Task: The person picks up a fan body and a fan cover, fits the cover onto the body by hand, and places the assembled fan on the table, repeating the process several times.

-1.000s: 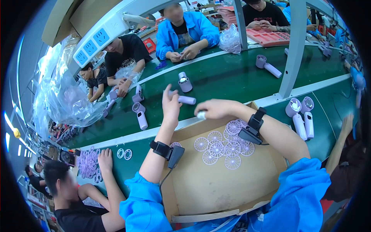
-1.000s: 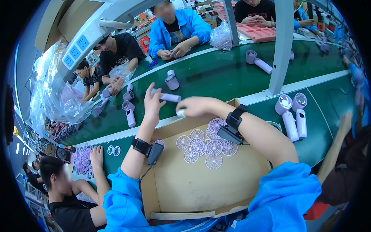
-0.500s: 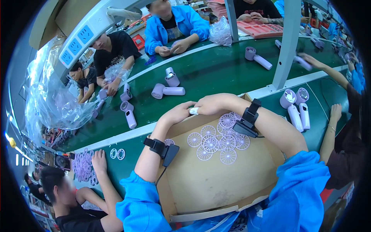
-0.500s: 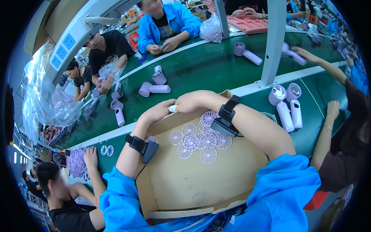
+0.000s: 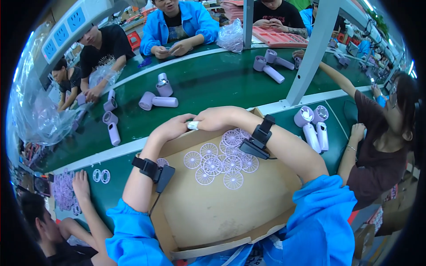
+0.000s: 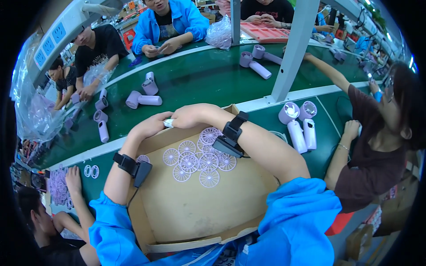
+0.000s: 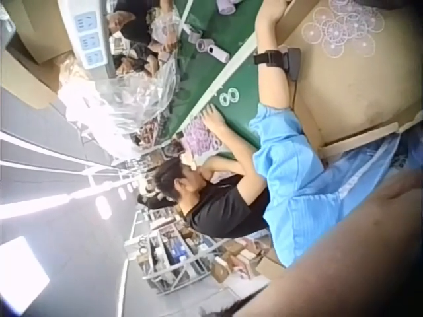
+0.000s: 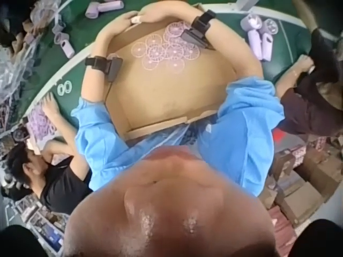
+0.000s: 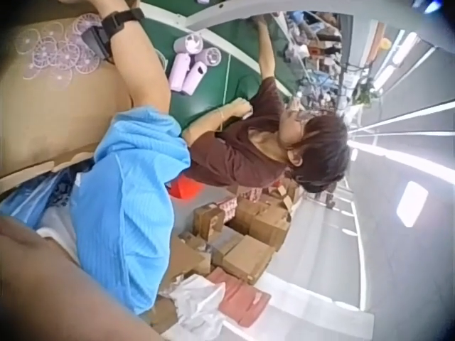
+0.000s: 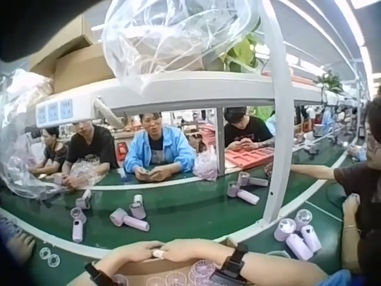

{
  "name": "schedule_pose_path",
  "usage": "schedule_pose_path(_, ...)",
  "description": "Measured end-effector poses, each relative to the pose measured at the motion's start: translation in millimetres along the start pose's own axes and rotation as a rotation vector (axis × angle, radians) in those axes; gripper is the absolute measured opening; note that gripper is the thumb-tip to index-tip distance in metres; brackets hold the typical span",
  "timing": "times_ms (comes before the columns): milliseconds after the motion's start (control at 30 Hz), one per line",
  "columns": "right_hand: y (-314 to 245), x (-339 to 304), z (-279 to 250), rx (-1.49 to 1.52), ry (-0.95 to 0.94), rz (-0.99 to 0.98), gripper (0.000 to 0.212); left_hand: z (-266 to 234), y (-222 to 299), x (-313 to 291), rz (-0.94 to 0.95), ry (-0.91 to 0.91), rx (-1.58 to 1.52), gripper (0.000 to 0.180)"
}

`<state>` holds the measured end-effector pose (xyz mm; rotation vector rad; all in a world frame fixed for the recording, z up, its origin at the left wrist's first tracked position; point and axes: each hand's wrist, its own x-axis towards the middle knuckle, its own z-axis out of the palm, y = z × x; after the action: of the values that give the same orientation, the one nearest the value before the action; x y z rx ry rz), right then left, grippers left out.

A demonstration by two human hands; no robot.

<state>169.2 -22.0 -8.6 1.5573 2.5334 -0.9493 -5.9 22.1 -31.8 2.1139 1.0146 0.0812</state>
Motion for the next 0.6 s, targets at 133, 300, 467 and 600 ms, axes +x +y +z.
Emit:
schedule_pose_path(133, 0.1, 0.9, 5.0, 0.053, 0.04, 0.017, 0.04, 0.3, -2.5, 2.0, -0.006, -0.02, -0.02, 0.039)
schedule_pose_path(300, 18.0, -6.9, -15.2, 0.089, 0.108, -0.221, 0.034, 2.3, 2.5, 6.8, -0.061, 0.008, -0.071, 0.041)
schedule_pose_path(467, 30.8, -36.5, -78.6, 0.587, 0.462, -0.013, 0.033, -1.3, -6.6, 3.4, -0.078, 0.033, 0.097, 0.042)
schedule_pose_path(600, 123.9, -50.1, -100.4, 0.165, 0.729, 0.245, 0.036, 2.4, -3.5, 8.1, -0.036, 0.045, 0.126, 0.043)
